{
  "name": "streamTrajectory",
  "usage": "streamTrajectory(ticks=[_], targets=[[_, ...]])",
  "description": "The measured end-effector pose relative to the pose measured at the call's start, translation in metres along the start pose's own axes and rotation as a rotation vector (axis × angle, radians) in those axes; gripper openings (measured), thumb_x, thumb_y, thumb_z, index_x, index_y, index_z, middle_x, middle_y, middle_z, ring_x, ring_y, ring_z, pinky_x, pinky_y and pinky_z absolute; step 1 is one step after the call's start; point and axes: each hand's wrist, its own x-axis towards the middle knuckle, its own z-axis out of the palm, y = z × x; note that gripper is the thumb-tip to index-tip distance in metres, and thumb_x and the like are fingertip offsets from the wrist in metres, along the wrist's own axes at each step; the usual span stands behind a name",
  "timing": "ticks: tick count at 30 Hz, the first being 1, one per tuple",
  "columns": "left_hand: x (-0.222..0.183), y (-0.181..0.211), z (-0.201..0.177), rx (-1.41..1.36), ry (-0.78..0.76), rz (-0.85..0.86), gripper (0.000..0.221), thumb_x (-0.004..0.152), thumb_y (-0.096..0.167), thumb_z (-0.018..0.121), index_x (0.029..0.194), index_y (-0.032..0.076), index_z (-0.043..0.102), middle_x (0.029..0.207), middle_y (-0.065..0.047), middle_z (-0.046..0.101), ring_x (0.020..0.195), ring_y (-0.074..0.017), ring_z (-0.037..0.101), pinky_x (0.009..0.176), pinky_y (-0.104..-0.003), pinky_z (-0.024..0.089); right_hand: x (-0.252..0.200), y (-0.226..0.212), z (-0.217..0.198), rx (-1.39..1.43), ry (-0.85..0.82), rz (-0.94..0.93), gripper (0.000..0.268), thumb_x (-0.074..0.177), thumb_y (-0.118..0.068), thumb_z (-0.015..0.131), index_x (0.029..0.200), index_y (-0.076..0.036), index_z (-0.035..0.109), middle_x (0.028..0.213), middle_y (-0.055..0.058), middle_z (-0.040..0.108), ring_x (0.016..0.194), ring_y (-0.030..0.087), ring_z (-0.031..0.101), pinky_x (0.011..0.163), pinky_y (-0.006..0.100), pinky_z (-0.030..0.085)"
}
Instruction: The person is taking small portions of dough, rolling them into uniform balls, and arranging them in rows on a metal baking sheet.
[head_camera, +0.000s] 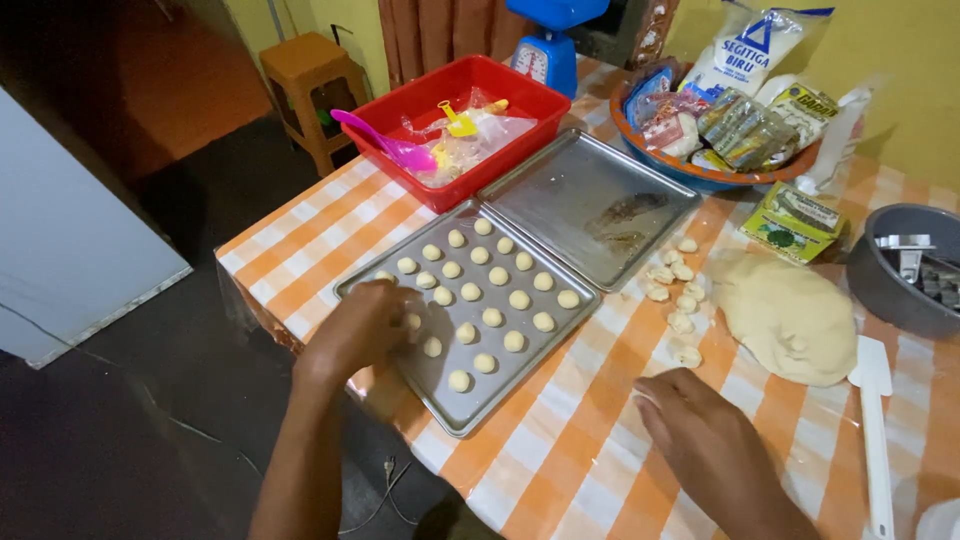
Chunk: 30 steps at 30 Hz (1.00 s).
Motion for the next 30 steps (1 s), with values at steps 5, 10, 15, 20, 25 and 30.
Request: streamTrajectory(ticks=[5, 10, 15, 20, 25, 30], targets=[[-0.002, 0.057, -0.05, 0.043, 0.252, 0.008, 0.031, 0.088, 0.006, 0.077, 0.119, 0.014, 0.074, 0.1, -0.014, 0.069, 0.089, -0.0324, 0.069, 0.064, -0.043, 0.053, -0.025, 0.028, -0.003, -0.036, 0.005, 0.163, 0.034, 0.091, -0.023, 0.068, 0.125, -0.023, 0.071, 0.115, -0.004, 0.072, 0.098, 0.017, 0.075, 0.081, 0.042, 0.062], [0.02, 0.08, -0.042, 0.077, 0.194, 0.003, 0.019, 0.094, 0.007, 0.061, 0.11, 0.009, 0.071, 0.107, -0.016, 0.069, 0.087, -0.0284, 0.067, 0.07, -0.04, 0.051, -0.045, 0.059, 0.023, 0.007, 0.024, 0.185, 0.027, 0.091, -0.025, 0.066, 0.118, -0.025, 0.073, 0.11, -0.003, 0.071, 0.107, 0.017, 0.07, 0.093, 0.037, 0.056], [0.064, 0.135, 0.055, 0.003, 0.234, 0.695, 0.01, 0.073, 0.002, 0.06, 0.081, 0.005, 0.066, 0.076, -0.017, 0.064, 0.07, -0.0349, 0.064, 0.063, -0.048, 0.047, -0.054, 0.058, 0.029, 0.084, 0.31, -0.079, 0.029, 0.088, -0.007, 0.072, 0.116, -0.009, 0.068, 0.113, 0.003, 0.068, 0.106, 0.018, 0.065, 0.104, 0.031, 0.051], [0.098, 0.214, 0.113, 0.293, -0.171, 0.456, 0.021, 0.085, -0.012, 0.051, 0.081, 0.005, 0.063, 0.087, -0.016, 0.061, 0.081, -0.0415, 0.067, 0.057, -0.05, 0.052, -0.061, 0.07, 0.053, 0.018, 0.178, -0.007, 0.039, 0.094, -0.008, 0.056, 0.132, -0.005, 0.064, 0.145, 0.019, 0.058, 0.132, 0.036, 0.057, 0.115, 0.045, 0.044], [0.123, 0.254, 0.132, 0.292, -0.233, 0.451, 0.018, 0.083, -0.014, 0.051, 0.083, 0.003, 0.057, 0.085, -0.016, 0.058, 0.071, -0.0349, 0.064, 0.052, -0.043, 0.046, -0.054, 0.043, 0.03, -0.244, 0.15, -0.125, 0.061, 0.068, 0.017, 0.066, 0.126, -0.003, 0.068, 0.133, 0.018, 0.066, 0.117, 0.032, 0.063, 0.106, 0.042, 0.05], [0.1, 0.292, 0.104, -0.395, -0.451, -0.135, 0.022, 0.079, 0.011, 0.043, 0.064, 0.013, 0.026, 0.063, -0.004, 0.031, 0.061, -0.0188, 0.023, 0.057, -0.04, 0.019, -0.049, 0.031, 0.019, -0.387, 0.248, -0.133, 0.056, 0.071, 0.019, 0.066, 0.122, -0.003, 0.069, 0.092, 0.007, 0.068, 0.082, 0.023, 0.062, 0.08, 0.034, 0.055]])
